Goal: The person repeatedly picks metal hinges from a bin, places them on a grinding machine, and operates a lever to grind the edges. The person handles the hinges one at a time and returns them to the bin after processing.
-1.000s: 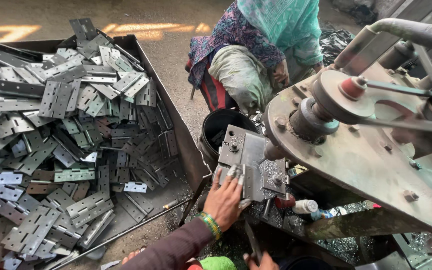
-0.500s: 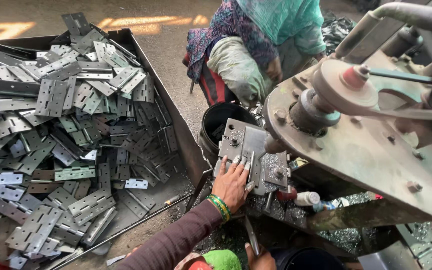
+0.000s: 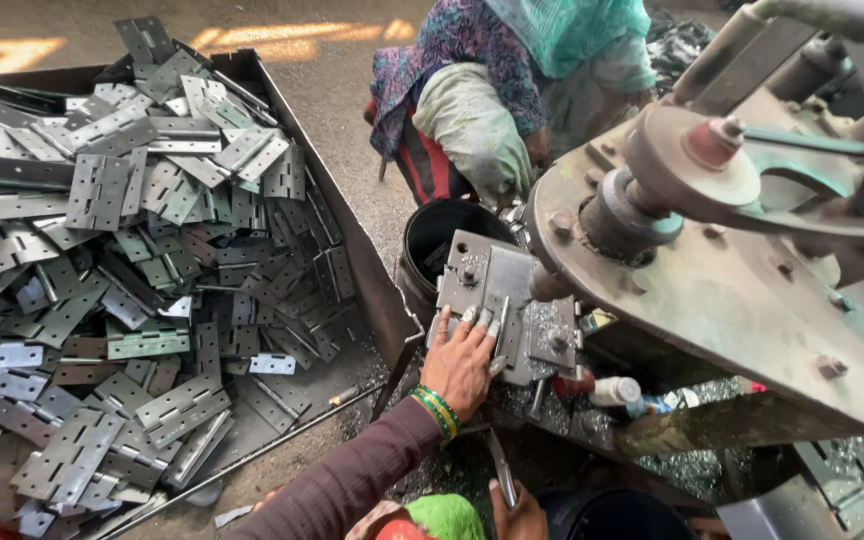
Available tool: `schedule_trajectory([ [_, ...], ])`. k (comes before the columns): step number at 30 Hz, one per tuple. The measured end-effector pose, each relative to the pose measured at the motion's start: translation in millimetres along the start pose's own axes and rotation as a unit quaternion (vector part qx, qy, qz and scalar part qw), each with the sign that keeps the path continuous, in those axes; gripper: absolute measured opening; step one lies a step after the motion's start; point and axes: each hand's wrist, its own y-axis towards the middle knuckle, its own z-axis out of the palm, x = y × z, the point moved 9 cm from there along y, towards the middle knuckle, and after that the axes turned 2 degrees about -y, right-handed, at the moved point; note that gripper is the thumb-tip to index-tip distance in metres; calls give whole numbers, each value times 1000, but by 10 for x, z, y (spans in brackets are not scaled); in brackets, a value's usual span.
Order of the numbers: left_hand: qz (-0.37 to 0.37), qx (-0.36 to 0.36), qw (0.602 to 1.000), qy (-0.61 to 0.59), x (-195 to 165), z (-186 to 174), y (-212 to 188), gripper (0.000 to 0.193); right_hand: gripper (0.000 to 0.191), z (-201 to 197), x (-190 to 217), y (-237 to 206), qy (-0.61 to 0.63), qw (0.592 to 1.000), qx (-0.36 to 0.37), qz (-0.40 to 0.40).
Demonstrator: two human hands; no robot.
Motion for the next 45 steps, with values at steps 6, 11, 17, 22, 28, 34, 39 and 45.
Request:
schedule_trajectory([
  [6,11,6,999,41,1,32,62,53,52,-241,126,142,-76,995,46,-39],
  [11,-30,112,992,47,78,327,231,56,50,-710,274,-178,-95,995,4,-43],
  [17,-38,126,989,60,95,413,256,54,50,-170,-28,-172,-27,995,-98,0],
  [22,-20,111,991,66,143,390,248,46,50,-135,-6,34,-22,998,-7,-57],
  [28,-24,123,989,76,175,433,413,49,49,-767,243,-262,-117,993,12,-29],
  [34,-16,54,997,58,159,305,468,48,46,-309,193,-319,-31,998,-47,-21],
  [39,-4,30,996,86,161,278,474,44,47,-286,86,-237,-47,998,-23,-34],
  [45,-44,149,983,101,226,524,650,36,49,-835,352,-373,-131,991,29,-12],
])
